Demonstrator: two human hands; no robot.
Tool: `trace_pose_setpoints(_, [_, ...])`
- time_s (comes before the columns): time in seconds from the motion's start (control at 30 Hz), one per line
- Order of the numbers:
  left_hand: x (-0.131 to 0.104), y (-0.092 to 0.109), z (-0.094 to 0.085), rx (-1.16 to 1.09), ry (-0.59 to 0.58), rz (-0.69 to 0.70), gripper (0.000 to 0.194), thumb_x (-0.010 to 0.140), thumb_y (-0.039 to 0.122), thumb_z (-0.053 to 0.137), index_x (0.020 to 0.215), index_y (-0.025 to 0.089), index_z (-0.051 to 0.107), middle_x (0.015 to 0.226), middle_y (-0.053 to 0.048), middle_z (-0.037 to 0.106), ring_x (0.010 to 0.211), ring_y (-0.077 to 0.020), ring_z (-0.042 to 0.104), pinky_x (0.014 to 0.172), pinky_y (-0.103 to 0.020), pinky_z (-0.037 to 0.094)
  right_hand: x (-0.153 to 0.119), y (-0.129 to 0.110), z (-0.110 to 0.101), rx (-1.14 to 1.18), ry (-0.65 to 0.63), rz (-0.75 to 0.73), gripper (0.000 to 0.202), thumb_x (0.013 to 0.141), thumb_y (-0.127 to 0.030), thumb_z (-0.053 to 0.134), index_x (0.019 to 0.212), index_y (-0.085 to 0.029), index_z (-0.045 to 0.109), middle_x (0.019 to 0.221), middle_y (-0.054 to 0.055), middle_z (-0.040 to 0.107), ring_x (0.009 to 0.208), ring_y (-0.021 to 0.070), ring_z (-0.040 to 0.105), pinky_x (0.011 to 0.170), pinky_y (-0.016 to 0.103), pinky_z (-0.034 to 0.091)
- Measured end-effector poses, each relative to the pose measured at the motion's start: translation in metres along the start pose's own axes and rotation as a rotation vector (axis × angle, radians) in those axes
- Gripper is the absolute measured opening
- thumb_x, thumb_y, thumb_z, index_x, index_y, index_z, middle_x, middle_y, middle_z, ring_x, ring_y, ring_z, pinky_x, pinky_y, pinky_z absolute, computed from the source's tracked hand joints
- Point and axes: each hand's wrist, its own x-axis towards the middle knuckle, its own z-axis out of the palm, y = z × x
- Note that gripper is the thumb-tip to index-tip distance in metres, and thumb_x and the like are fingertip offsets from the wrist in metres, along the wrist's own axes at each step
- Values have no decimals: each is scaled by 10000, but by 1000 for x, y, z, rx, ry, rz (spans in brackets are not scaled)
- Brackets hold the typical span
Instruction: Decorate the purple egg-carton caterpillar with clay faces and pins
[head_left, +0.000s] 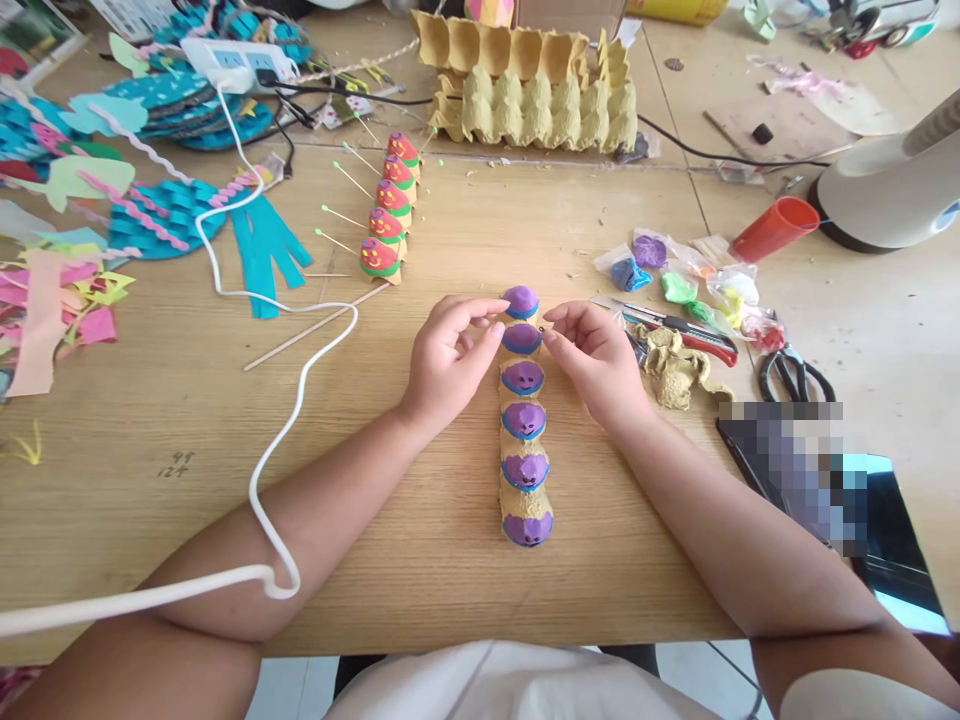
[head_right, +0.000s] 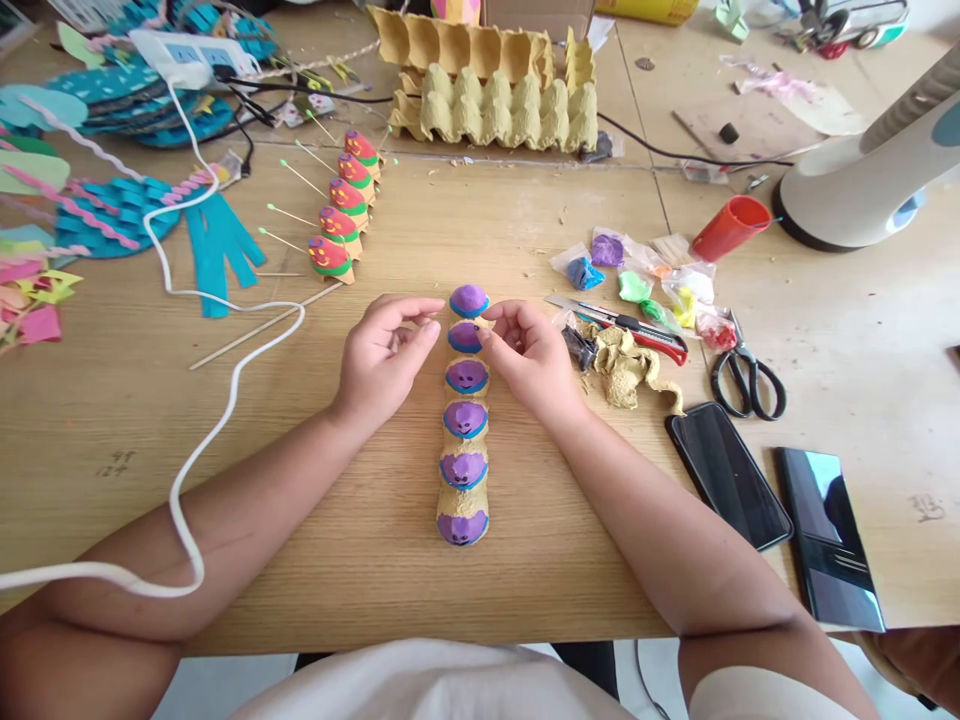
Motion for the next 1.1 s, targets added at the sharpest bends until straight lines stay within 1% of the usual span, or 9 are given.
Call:
trace_pose_setpoints(0.1, [1, -4, 2, 30, -59, -2, 237, 934, 192, 679, 1159, 200, 753, 1161, -76, 746, 1049, -169, 690, 700, -220, 520, 1, 3, 0, -53, -16, -20, 275, 834, -344, 811, 1030, -247, 645, 818, -21, 566, 679, 127, 477, 597, 279, 393])
trace_pose_setpoints(0.2, [1, -5, 3, 59, -90, 3, 262, 927, 158, 667, 1173, 197, 748, 1201, -82, 768, 1095, -189, 701, 732, -243, 540, 2, 5, 2, -67, -47, -23, 276, 839, -290, 791, 1052, -245, 622, 832, -28, 568, 671, 116, 468, 602, 275, 385])
trace_pose_setpoints(0.37, [1, -6, 5, 80, -108, 11, 268, 922, 141, 660, 1168, 198, 751, 1195, -76, 787, 1080, -194, 720, 785, -273, 568, 4, 7, 5, -89, -48, -22, 282, 826, -235, 774, 1048, -248, 601, 839, -36, 550, 644, 102, 443, 578, 270, 360])
trace_pose_setpoints(0.5, [1, -7, 6, 79, -110, 38, 261, 925, 133, 659, 1160, 200, 750, 1184, -73, 789, 1089, -199, 725, 915, -326, 582, 4, 6, 8, -91, -57, -20, 279, 819, -211, 764, 1042, -252, 601, 842, -37, 545, 638, 100, 438, 580, 269, 364])
trace_pose_setpoints(0.57, [2, -6, 6, 84, -106, 55, 252, 926, 129, 658, 1149, 204, 749, 1185, -71, 784, 1098, -200, 722, 949, -340, 579, 2, 4, 9, -93, -52, -19, 251, 820, -207, 757, 1022, -249, 614, 835, -33, 550, 638, 104, 444, 581, 272, 368])
trace_pose_setpoints(0.73, [2, -2, 4, 109, -75, 84, 194, 927, 137, 669, 1088, 212, 746, 1145, -59, 768, 1111, -204, 697, 959, -345, 566, 0, 0, 10, -163, -25, -46, 92, 839, -203, 709, 919, -222, 667, 808, -4, 615, 662, 128, 494, 605, 290, 382])
trace_pose_setpoints(0.83, [3, 0, 4, 112, -65, 100, 154, 918, 148, 690, 1039, 220, 752, 1089, -49, 763, 1079, -208, 688, 954, -354, 547, 0, -1, 9, -224, -15, -65, 30, 830, -191, 698, 850, -209, 685, 780, 0, 624, 650, 130, 495, 603, 297, 379])
trace_pose_setpoints(0.97, [4, -1, 4, 119, -61, 82, 131, 913, 146, 693, 1001, 222, 753, 1050, -41, 764, 1024, -201, 682, 923, -348, 533, 1, -1, 9, -236, -20, -47, 23, 825, -186, 684, 810, -202, 677, 738, -9, 619, 613, 120, 480, 586, 298, 365])
trace_pose_setpoints(1.1, [5, -4, 5, 116, -76, 56, 142, 905, 136, 695, 1004, 217, 757, 1059, -45, 766, 1027, -200, 684, 902, -338, 535, 1, -2, 10, -208, -32, -21, 33, 827, -199, 691, 810, -205, 664, 687, -21, 603, 592, 117, 468, 559, 289, 346])
